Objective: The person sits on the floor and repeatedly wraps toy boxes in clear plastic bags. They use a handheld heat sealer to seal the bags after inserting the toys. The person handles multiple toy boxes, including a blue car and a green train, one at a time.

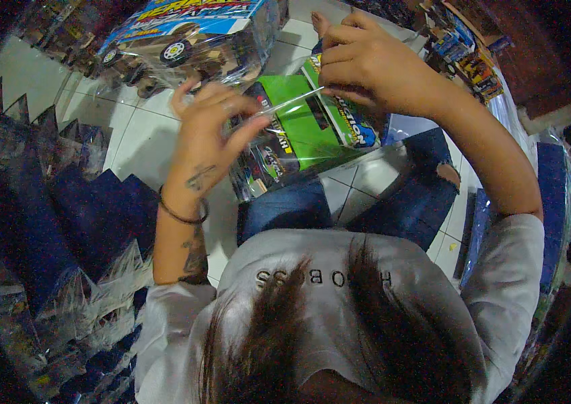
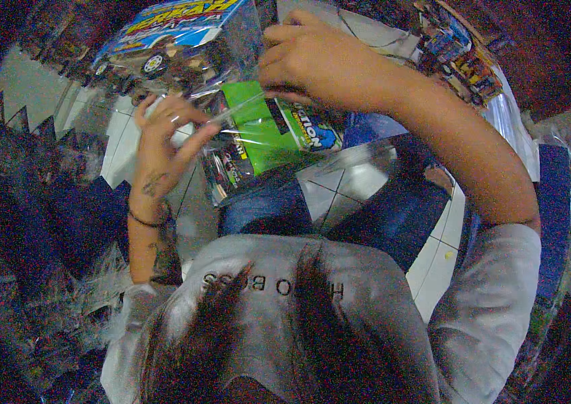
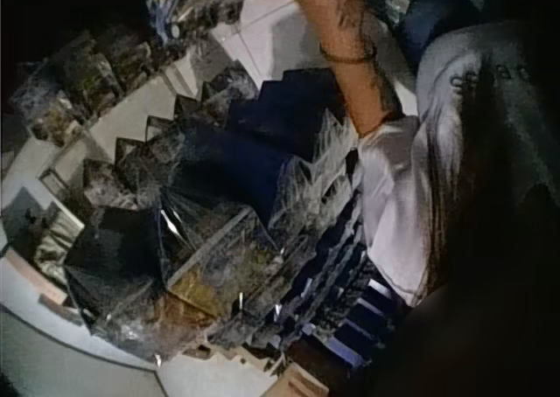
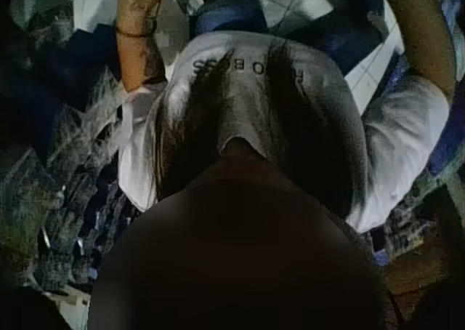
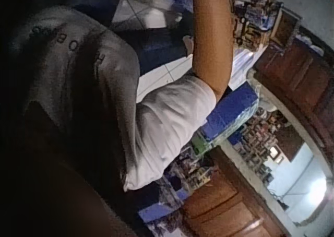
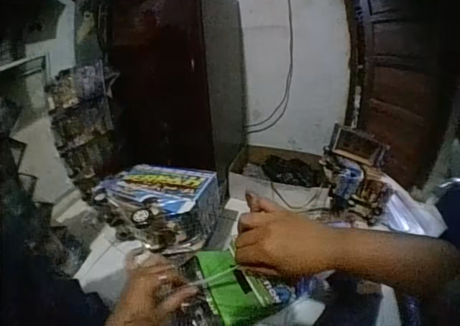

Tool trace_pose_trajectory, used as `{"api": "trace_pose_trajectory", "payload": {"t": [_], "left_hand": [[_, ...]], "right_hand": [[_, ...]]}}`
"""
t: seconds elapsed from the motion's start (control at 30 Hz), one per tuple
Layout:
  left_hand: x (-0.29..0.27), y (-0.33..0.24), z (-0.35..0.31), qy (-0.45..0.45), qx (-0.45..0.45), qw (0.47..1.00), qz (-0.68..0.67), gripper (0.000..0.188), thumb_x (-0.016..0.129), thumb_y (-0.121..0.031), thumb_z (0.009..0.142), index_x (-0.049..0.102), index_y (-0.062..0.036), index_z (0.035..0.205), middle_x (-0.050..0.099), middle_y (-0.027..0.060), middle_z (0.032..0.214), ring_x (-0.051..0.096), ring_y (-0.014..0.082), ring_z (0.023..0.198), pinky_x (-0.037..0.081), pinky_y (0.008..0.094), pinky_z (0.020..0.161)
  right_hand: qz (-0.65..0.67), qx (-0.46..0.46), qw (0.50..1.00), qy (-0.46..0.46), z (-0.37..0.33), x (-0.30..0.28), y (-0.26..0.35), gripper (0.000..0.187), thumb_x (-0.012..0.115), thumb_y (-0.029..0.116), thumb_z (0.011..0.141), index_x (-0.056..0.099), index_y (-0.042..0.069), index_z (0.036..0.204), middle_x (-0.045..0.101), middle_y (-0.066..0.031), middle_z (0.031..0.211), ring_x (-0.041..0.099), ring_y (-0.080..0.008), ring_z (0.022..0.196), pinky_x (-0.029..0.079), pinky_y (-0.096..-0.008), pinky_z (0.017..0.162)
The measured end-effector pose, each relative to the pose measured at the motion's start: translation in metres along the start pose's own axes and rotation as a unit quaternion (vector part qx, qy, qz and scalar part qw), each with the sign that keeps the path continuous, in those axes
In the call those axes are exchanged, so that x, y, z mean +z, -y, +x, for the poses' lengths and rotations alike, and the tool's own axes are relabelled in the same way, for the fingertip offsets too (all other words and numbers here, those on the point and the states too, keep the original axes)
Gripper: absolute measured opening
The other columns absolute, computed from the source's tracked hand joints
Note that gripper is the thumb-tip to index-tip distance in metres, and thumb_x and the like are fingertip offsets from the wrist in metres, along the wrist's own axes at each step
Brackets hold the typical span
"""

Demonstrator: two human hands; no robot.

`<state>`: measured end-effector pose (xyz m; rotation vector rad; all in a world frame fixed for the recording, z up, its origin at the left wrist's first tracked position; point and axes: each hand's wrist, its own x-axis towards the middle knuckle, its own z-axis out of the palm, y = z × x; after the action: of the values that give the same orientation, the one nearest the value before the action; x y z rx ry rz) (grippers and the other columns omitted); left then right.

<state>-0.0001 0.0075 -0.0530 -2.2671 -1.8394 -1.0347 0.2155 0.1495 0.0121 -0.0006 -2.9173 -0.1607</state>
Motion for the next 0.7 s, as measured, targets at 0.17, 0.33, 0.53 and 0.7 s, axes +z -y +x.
{"api": "trace_pose_trajectory", "payload": {"t": [0.17, 0.33, 0.53, 0.7], "left_hand": [[-0.026, 0.006, -0.017, 0.031, -0.058, 0.997, -0.044, 0.021, 0.074, -0.030, 0.077, 0.070, -0.0125, 0.089, 0.065, 0.0003, 0.090, 0.058, 0.0184, 0.094, 0.019, 0.0443, 0.106], [0.001, -0.014, 0.015, -0.049, 0.021, 0.998, -0.028, 0.022, 0.071, -0.030, 0.080, 0.069, -0.0125, 0.093, 0.066, 0.0054, 0.097, 0.059, 0.0237, 0.097, 0.025, 0.0453, 0.103], [0.018, -0.012, 0.033, 0.030, 0.009, 0.994, -0.108, 0.020, 0.064, -0.028, 0.085, 0.069, -0.0109, 0.094, 0.066, 0.0092, 0.088, 0.060, 0.0266, 0.092, 0.033, 0.0432, 0.096], [0.030, 0.009, 0.050, 0.193, -0.138, 0.891, -0.387, 0.023, 0.060, -0.025, 0.088, 0.067, -0.0048, 0.094, 0.067, 0.0114, 0.085, 0.063, 0.0253, 0.081, 0.045, 0.0325, 0.077]], "right_hand": [[0.025, -0.008, 1.000, 0.001, -0.005, 0.015, -0.006, 0.015, 0.070, 0.019, 0.076, 0.063, 0.008, 0.084, 0.062, -0.0048, 0.086, 0.054, -0.0237, 0.100, 0.036, -0.0420, 0.092], [0.025, -0.019, 1.000, 0.004, 0.003, 0.000, -0.001, 0.015, 0.070, 0.017, 0.076, 0.064, 0.007, 0.085, 0.063, -0.0053, 0.090, 0.052, -0.0260, 0.108, 0.035, -0.0437, 0.092], [0.086, -0.015, 0.994, 0.061, 0.001, -0.001, -0.013, 0.015, 0.065, 0.023, 0.084, 0.063, 0.008, 0.085, 0.059, -0.0063, 0.092, 0.051, -0.0257, 0.099, 0.034, -0.0451, 0.090], [-0.118, -0.032, 0.989, -0.080, -0.008, 0.017, 0.005, 0.022, 0.067, 0.020, 0.076, 0.064, 0.010, 0.095, 0.062, -0.0020, 0.100, 0.053, -0.0231, 0.111, 0.035, -0.0449, 0.099]]}}
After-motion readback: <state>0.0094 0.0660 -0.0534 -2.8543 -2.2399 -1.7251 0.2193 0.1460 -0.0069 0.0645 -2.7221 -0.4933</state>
